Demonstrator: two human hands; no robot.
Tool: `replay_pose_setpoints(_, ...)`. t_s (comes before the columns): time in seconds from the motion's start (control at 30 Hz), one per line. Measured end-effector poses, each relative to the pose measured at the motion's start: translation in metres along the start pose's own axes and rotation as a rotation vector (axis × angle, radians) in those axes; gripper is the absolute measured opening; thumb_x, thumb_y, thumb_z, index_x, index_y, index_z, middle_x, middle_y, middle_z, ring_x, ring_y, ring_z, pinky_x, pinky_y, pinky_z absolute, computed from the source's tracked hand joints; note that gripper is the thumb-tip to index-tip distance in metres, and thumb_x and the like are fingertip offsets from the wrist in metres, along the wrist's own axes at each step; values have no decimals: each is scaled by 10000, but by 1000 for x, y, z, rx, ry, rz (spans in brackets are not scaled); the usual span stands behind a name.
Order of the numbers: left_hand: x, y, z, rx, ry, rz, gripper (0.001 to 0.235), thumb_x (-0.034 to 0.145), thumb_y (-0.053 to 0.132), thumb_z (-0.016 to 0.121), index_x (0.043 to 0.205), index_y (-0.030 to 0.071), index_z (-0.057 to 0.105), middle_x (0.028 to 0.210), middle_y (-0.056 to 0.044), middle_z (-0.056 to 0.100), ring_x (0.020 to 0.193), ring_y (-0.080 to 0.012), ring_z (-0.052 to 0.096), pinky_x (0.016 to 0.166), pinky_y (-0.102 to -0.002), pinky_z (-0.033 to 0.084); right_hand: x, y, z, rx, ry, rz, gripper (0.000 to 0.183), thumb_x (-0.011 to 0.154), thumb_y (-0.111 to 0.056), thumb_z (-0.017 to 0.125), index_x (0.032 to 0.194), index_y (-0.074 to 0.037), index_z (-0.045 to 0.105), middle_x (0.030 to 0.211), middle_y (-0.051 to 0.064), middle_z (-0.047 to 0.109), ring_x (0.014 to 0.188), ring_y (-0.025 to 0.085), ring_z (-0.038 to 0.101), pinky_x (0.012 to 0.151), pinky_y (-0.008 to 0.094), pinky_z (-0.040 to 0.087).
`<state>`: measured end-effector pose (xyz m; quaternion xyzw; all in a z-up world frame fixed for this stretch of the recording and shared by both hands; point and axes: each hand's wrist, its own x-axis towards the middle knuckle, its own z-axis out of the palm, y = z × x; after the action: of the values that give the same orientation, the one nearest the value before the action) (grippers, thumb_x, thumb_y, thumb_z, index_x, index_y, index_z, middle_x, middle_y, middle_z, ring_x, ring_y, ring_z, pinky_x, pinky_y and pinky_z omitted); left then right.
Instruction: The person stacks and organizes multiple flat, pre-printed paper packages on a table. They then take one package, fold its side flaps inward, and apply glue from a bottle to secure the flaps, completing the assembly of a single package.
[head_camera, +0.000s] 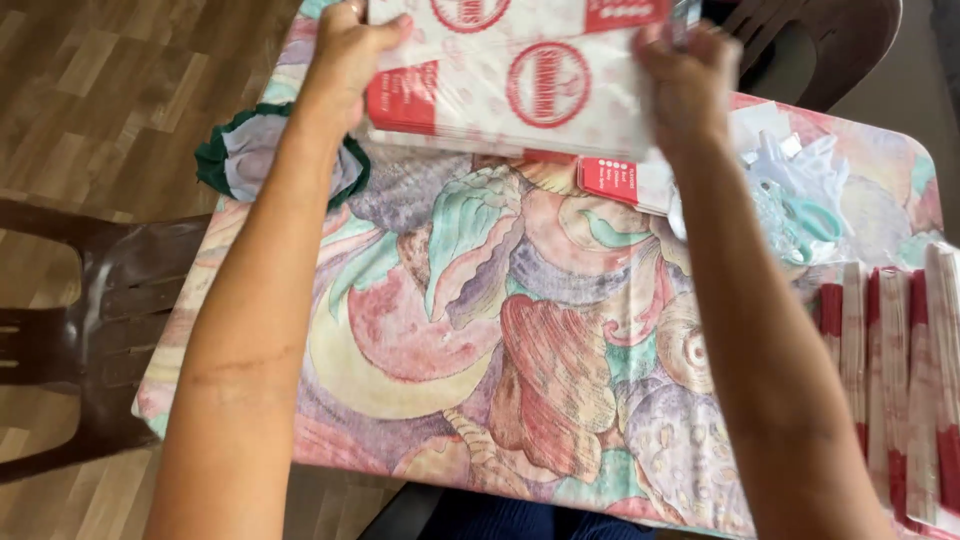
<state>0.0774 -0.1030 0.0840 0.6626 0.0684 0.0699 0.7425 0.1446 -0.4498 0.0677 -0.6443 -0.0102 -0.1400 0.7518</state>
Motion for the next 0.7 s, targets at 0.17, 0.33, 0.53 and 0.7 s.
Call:
replay_pose_setpoints(0.17, 46, -20, -15, 255, 83, 4, 243, 885, 257, 759, 987, 137, 574, 944, -21, 716, 830, -156, 793, 591, -284, 602, -16, -1, 38, -76, -119, 297, 241, 960, -120, 701, 1073, 52, 577, 928, 129, 694, 790, 226, 759, 698, 362, 713)
replay_pose_setpoints(0.33, 36, -25, 1, 415, 76, -234, 252, 1001, 160, 593, 1220, 54, 526, 1074, -28, 667, 844, -103, 749, 568, -199, 618, 2, 41, 34, -453, -75, 274, 350, 993, -123, 736, 673, -116, 595, 699, 6, 626, 661, 157, 604, 550, 374, 546)
replay_pose_setpoints(0.53, 56, -82, -2, 739, 175, -172, 316, 982, 311, 605, 1141, 43, 553, 1145, -110, 605, 951, -215, 663, 660, -337, 551, -6, 73, 30, -640, -47, 393, 401, 1009, -265, 747, 660, -197, 561, 729, -28, 672, 630, 133, 661, 505, 286, 481)
replay_pose_setpoints(0.7, 36, -46, 4, 613, 237, -81, 193, 949, 182, 681, 798, 110, 585, 825, -18, 652, 657, -115, 599, 474, -324, 398, -3, 77, 21, -553, -61, 260, 531, 996, -163, 808, 597, -191, 459, 640, -34, 538, 613, 114, 554, 542, 287, 479)
